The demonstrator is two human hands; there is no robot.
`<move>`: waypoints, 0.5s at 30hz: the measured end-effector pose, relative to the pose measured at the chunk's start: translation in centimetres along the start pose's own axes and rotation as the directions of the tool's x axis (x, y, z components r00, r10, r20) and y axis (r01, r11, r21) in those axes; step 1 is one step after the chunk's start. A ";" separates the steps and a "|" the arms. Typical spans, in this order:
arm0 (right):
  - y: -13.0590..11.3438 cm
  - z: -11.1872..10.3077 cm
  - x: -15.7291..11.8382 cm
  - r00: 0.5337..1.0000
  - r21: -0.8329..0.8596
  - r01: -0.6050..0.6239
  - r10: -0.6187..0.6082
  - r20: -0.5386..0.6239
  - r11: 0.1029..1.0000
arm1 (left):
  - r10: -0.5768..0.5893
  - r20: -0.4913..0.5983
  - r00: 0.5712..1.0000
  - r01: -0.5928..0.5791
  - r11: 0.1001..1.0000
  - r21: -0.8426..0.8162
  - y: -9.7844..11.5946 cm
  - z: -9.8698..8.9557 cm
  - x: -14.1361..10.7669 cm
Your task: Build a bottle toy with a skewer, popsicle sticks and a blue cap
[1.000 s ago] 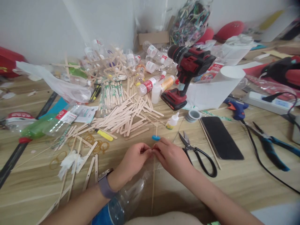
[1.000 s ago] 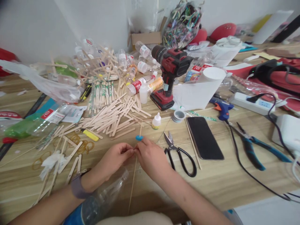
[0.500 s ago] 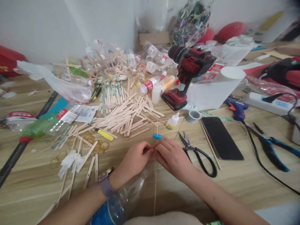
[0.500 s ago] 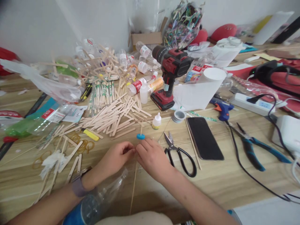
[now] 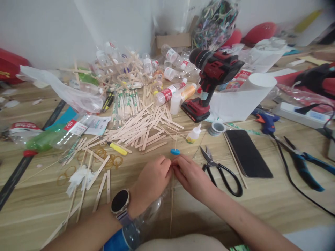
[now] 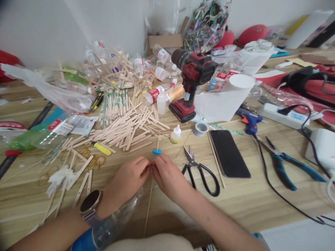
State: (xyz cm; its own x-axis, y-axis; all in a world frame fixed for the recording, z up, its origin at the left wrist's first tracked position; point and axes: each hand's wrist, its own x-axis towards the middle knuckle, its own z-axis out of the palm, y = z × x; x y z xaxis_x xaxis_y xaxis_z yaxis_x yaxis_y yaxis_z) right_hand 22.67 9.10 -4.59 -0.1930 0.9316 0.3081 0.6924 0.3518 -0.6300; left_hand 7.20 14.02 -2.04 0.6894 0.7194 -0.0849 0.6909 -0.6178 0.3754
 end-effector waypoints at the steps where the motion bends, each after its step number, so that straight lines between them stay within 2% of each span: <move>1: 0.0 0.0 0.0 1.000 0.004 0.002 -0.002 -0.002 1.000 | 0.004 0.004 1.000 -0.004 1.000 -0.003 0.0 0.0 0.0; 4: 0.1 0.0 -0.1 1.000 0.007 0.021 -0.021 -0.021 1.000 | -0.023 -0.001 1.000 0.023 0.996 -0.081 -0.1 -0.3 0.1; 7: 0.4 0.5 -0.4 0.997 -0.019 0.058 -0.059 -0.044 0.998 | -0.098 0.025 0.995 0.101 0.962 -0.254 -0.4 -0.8 0.5; 11: 1.0 1.3 -0.9 0.996 -0.102 0.065 -0.071 -0.050 0.993 | -0.163 0.183 0.969 0.239 0.792 -0.561 -1.0 -1.1 1.1; 15: 0.7 0.7 -1.1 0.996 -0.145 0.017 -0.030 -0.084 0.989 | -0.147 0.274 0.950 0.301 0.659 -0.690 -1.5 -0.8 1.5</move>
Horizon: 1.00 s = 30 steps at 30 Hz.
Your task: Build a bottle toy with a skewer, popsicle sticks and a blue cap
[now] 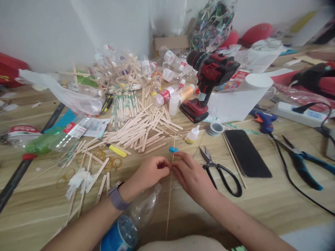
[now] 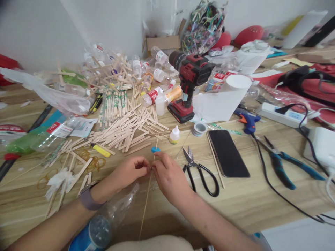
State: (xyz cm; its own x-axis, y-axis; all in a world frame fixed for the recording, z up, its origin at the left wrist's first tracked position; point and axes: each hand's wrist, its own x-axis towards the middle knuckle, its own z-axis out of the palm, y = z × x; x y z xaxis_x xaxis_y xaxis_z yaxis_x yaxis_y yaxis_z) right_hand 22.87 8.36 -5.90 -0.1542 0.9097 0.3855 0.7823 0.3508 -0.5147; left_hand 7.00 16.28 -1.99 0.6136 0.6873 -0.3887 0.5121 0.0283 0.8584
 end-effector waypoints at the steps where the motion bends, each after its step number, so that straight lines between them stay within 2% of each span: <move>1: -0.2 -0.4 0.0 1.000 -0.006 -0.016 0.016 -0.012 1.000 | -0.009 0.011 1.000 0.009 0.999 -0.033 -0.1 0.0 0.1; 5: -0.9 -1.4 -0.3 0.998 -0.006 -0.041 0.041 -0.054 0.999 | -0.037 0.034 0.999 0.041 0.990 -0.135 -0.5 0.3 0.2; 9: -1.2 -1.4 -0.3 0.997 0.050 -0.067 0.068 -0.028 0.997 | -0.044 0.044 0.998 0.051 0.983 -0.176 -0.6 0.4 0.1; 14: -1.4 -1.8 0.1 0.975 0.272 -0.222 0.215 0.056 0.936 | -0.052 0.037 0.998 0.059 0.980 -0.189 -0.5 0.5 0.1; 17: -1.3 -2.2 0.1 0.954 0.298 -0.298 0.290 0.072 0.907 | -0.060 0.047 0.997 0.068 0.977 -0.203 -0.3 0.6 0.0; 22: -1.2 -1.9 -0.1 0.976 0.245 -0.216 0.217 0.024 0.945 | -0.068 0.065 0.996 0.082 0.970 -0.231 -0.1 0.7 -0.1; 27: -1.4 -2.5 0.2 0.945 0.302 -0.321 0.322 0.048 0.898 | -0.082 0.061 0.995 0.095 0.966 -0.240 -0.2 0.7 -0.1; 30: -1.3 -2.6 0.1 0.956 0.254 -0.290 0.293 0.028 0.923 | -0.088 0.077 0.993 0.105 0.960 -0.260 -0.3 0.8 -0.1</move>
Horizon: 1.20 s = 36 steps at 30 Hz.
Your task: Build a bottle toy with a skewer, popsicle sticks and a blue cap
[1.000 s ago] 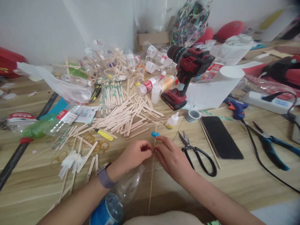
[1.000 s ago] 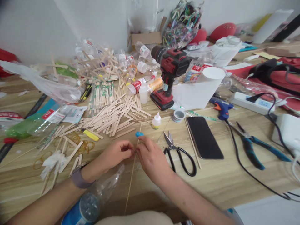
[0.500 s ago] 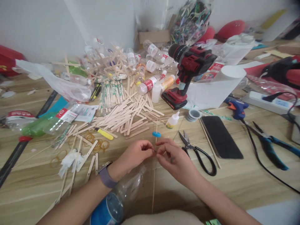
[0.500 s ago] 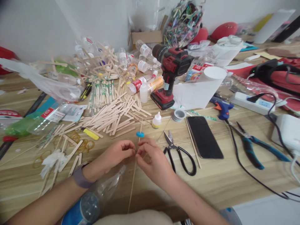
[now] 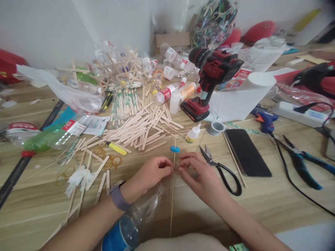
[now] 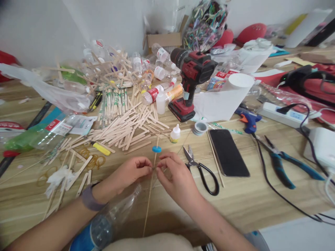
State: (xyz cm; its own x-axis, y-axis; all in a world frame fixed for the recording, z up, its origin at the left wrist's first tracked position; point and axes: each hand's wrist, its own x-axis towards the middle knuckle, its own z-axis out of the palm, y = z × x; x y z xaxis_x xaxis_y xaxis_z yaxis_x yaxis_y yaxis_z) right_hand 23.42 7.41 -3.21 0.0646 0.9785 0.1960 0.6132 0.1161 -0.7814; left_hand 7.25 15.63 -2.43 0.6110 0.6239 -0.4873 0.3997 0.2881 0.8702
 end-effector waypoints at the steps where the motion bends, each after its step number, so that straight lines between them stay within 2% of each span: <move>1: 0.1 0.1 0.0 0.999 -0.026 0.036 -0.036 0.007 0.999 | 0.002 0.005 1.000 -0.002 1.000 -0.006 0.0 0.0 0.0; 4: 0.6 0.8 -0.2 0.994 -0.065 0.105 -0.104 0.018 0.992 | 0.015 -0.006 1.000 -0.015 1.000 0.001 -0.1 0.2 0.0; 7: 0.6 1.2 -0.1 0.993 -0.082 0.115 -0.116 -0.001 0.990 | 0.015 -0.028 1.000 -0.015 1.000 0.020 0.0 0.3 0.0; 11: 0.0 0.3 0.2 0.993 -0.073 0.118 -0.120 -0.016 0.990 | 0.012 -0.018 1.000 -0.012 1.000 0.015 0.2 0.4 0.0; 17: -0.2 -0.9 0.0 0.995 0.032 -0.006 0.010 -0.104 0.999 | 0.006 -0.027 1.000 -0.006 1.000 -0.016 0.0 0.2 0.0; 23: 0.5 0.1 -0.8 0.996 -0.005 -0.016 0.016 0.086 1.000 | -0.016 -0.020 1.000 0.016 1.000 -0.005 0.1 0.4 -0.1; 25: 0.3 0.1 -0.8 0.995 0.015 -0.032 0.030 0.100 0.999 | -0.024 -0.008 1.000 0.024 1.000 0.005 0.1 0.4 -0.1; 31: 0.8 -0.5 -0.8 0.979 0.082 -0.205 0.205 0.003 0.975 | -0.068 -0.098 0.993 0.078 0.992 0.096 0.0 0.1 -0.4; 36: 1.0 -0.6 -0.6 0.964 0.169 -0.261 0.266 -0.008 0.950 | -0.016 -0.108 0.994 0.034 0.986 0.165 -0.2 0.1 -0.4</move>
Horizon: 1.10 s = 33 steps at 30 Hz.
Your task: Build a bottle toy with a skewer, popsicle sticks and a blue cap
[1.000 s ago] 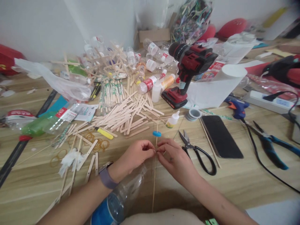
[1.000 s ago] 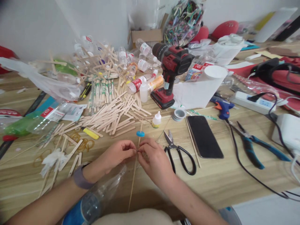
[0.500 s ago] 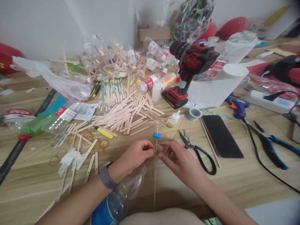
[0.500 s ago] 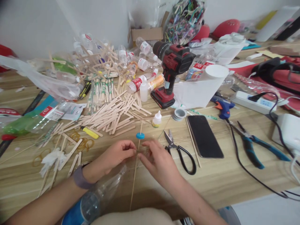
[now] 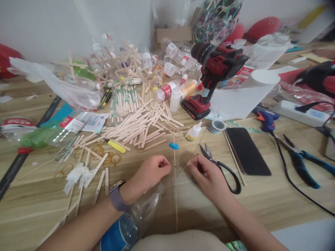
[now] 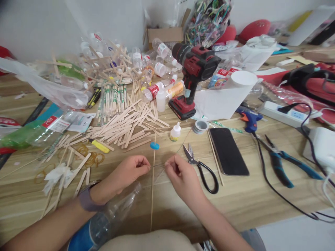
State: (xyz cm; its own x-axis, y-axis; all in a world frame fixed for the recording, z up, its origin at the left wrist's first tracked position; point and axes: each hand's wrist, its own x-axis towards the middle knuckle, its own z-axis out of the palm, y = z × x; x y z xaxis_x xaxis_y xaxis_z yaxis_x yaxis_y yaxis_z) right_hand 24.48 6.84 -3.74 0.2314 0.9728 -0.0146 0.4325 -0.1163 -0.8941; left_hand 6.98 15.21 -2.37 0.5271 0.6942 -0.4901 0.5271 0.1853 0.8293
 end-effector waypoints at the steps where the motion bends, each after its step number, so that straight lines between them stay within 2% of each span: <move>1: -0.2 0.1 0.1 1.000 0.047 -0.020 0.019 0.015 0.999 | -0.002 -0.003 1.000 0.002 1.000 -0.003 0.0 0.1 0.0; 3: -0.7 0.2 0.1 0.995 0.224 -0.090 0.075 0.072 0.970 | -0.010 0.002 1.000 0.010 1.000 -0.008 0.0 0.1 0.1; 6: -1.3 0.8 0.2 0.964 0.551 -0.250 0.152 0.217 0.796 | -0.011 0.027 1.000 0.012 1.000 -0.006 0.3 0.2 0.1; 8: -1.4 1.2 0.3 0.941 0.649 -0.326 0.171 0.291 0.687 | 0.001 0.051 0.999 -0.002 1.000 0.005 0.6 0.1 0.0; 9: -1.4 1.4 0.4 0.939 0.653 -0.330 0.167 0.300 0.682 | 0.014 0.060 0.998 -0.016 1.000 0.022 0.8 0.0 0.0; 14: -1.0 1.6 0.7 0.974 0.532 -0.174 0.066 0.216 0.829 | 0.084 0.061 0.995 -0.092 0.983 0.158 1.4 -0.1 -0.1; 22: -1.3 0.9 0.8 0.980 0.340 -0.060 -0.009 0.198 0.938 | 0.109 0.066 0.992 -0.120 0.971 0.206 1.5 0.1 -0.4; 25: -1.3 0.9 0.7 0.980 0.252 -0.023 -0.027 0.195 0.967 | 0.115 0.064 0.991 -0.127 0.967 0.219 1.4 0.0 -0.5; 33: -0.9 0.8 0.4 0.979 0.194 0.003 -0.042 0.199 0.981 | 0.125 0.061 0.990 -0.135 0.969 0.206 1.1 0.0 -0.4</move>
State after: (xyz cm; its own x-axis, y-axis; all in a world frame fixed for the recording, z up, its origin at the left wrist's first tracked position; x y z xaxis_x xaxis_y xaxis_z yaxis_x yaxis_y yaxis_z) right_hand 23.45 7.52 -3.29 0.0352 0.9972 -0.0655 0.2554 -0.0723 -0.9641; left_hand 7.39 15.10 -1.24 0.6287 0.6680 -0.3982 0.5769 -0.0572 0.8148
